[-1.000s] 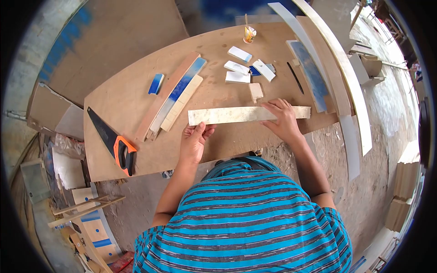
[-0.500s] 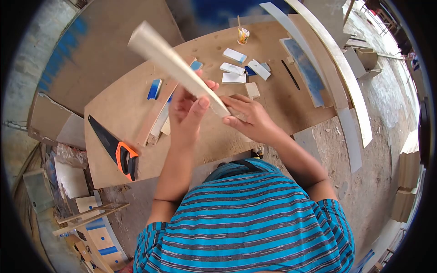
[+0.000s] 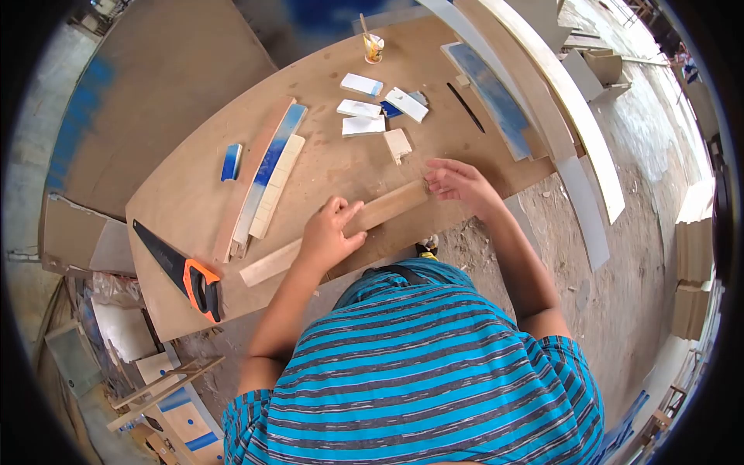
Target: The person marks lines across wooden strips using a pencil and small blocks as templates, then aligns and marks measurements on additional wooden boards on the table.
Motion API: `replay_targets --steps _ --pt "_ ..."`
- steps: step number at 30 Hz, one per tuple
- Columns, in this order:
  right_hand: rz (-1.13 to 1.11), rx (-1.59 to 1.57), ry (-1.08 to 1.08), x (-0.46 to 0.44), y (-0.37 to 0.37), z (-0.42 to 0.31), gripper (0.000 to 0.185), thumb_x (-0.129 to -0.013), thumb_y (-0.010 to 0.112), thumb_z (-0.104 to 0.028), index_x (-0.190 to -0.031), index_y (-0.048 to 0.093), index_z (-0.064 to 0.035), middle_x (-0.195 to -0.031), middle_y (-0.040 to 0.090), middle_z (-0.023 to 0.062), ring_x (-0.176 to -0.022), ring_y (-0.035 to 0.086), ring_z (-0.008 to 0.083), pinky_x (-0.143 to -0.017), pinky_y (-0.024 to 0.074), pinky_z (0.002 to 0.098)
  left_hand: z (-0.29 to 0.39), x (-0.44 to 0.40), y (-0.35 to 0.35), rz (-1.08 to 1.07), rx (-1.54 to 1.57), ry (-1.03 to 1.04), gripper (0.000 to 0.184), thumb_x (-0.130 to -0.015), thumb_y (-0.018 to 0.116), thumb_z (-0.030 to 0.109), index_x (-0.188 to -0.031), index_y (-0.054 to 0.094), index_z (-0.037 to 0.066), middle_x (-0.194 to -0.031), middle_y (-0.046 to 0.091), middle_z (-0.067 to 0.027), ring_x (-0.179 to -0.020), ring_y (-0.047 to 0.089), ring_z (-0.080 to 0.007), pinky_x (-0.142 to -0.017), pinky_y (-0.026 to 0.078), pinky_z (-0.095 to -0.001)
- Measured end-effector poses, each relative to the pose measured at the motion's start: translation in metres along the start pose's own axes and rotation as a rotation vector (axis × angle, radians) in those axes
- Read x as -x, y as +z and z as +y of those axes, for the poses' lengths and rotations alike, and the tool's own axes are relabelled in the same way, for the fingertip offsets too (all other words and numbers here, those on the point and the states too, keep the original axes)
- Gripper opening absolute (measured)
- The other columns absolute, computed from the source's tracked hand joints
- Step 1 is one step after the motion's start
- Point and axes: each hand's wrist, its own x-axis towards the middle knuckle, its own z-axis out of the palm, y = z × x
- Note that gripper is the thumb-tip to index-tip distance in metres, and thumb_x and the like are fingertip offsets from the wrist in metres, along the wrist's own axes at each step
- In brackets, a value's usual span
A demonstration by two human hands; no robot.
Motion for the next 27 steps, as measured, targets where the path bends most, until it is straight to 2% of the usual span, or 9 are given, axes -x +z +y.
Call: replay_targets --steps 1,2,5,8,11,14,18,27 --pt "-0.004 0.118 -0.066 0.001 -0.001 0.009 0.046 -0.094 0.062 -0.015 -0.137 0.053 0.001 -0.114 0.064 0.0111 -0.097 0.067 0.0197 -0.083 0.0553 0.0346 -0.004 0.0 0.009 0.025 -0.035 0.031 0.057 -0.068 0.081 0.02 -0.123 0.068 0.012 -0.105 0.059 -0.0079 -0.088 0.061 -0.0256 -0.077 0.051 -0.0379" --pt "-0.006 0.246 -0.113 -0.001 -0.005 0.017 0.06 -0.08 0.073 -0.005 -0.137 0.055 -0.0023 -0.117 0.062 0.012 -0.096 0.067 0.021 -0.08 0.0559 0.0342 -0.008 0.0 0.017 0.05 -0.07 0.062 0.057 -0.067 0.081 0.02 -0.122 0.069 0.012 -0.105 0.059 -0.0079 -0.091 0.06 -0.0259 -0.079 0.051 -0.0385" --pt "-0.043 0.759 -0.278 0.008 0.005 -0.001 0.064 -0.071 0.078 -0.009 -0.132 0.06 -0.0053 -0.115 0.063 0.0127 -0.095 0.068 0.0241 -0.081 0.0557 0.0362 -0.006 -0.004 0.021 0.098 -0.169 0.132 0.056 -0.066 0.081 0.02 -0.12 0.069 0.01 -0.105 0.06 -0.0074 -0.099 0.058 -0.0271 -0.085 0.05 -0.0402" --pt "-0.054 0.964 -0.374 0.003 0.01 -0.006 0.064 -0.064 0.079 -0.013 -0.125 0.065 -0.0074 -0.111 0.063 0.0126 -0.094 0.067 0.0286 -0.081 0.0552 0.0391 -0.005 -0.009 0.024 0.1 -0.204 0.144 0.053 -0.067 0.081 0.022 -0.117 0.07 0.01 -0.108 0.06 -0.0069 -0.106 0.056 -0.0265 -0.09 0.046 -0.0413" --pt "-0.074 1.062 -0.364 -0.006 0.01 -0.007 0.063 -0.063 0.08 -0.015 -0.124 0.066 -0.0084 -0.106 0.062 0.0117 -0.088 0.064 0.0273 -0.078 0.0533 0.039 0.001 -0.018 0.031 0.109 -0.189 0.143 0.05 -0.068 0.082 0.024 -0.114 0.07 0.009 -0.109 0.061 -0.0065 -0.106 0.056 -0.0261 -0.091 0.045 -0.0415" --pt "-0.125 1.121 -0.291 -0.013 0.008 -0.012 0.059 -0.064 0.08 -0.017 -0.121 0.067 -0.0082 -0.107 0.063 0.0111 -0.09 0.065 0.0296 -0.078 0.0535 0.04 0.008 -0.026 0.039 0.145 -0.175 0.153 0.048 -0.067 0.083 0.024 -0.111 0.07 0.008 -0.105 0.061 -0.0062 -0.103 0.056 -0.0273 -0.089 0.046 -0.0414" --pt "-0.109 1.172 -0.351 -0.013 0.009 -0.013 0.056 -0.064 0.08 -0.017 -0.118 0.068 -0.0087 -0.105 0.063 0.0107 -0.092 0.065 0.0322 -0.08 0.0537 0.0413 0.013 -0.03 0.044 0.168 -0.167 0.141 0.047 -0.067 0.084 0.024 -0.109 0.07 0.007 -0.102 0.061 -0.0059 -0.1 0.057 -0.028 -0.087 0.046 -0.0415" --pt "-0.183 1.181 -0.381 -0.026 0.002 -0.022 0.05 -0.064 0.08 -0.018 -0.112 0.069 -0.0084 -0.103 0.063 0.0103 -0.094 0.065 0.0321 -0.08 0.0547 0.0429 0.021 -0.027 0.052 0.187 -0.172 0.082 0.049 -0.072 0.081 0.021 -0.115 0.066 0.006 -0.109 0.058 -0.0087 -0.106 0.055 -0.0305 -0.09 0.045 -0.0432"
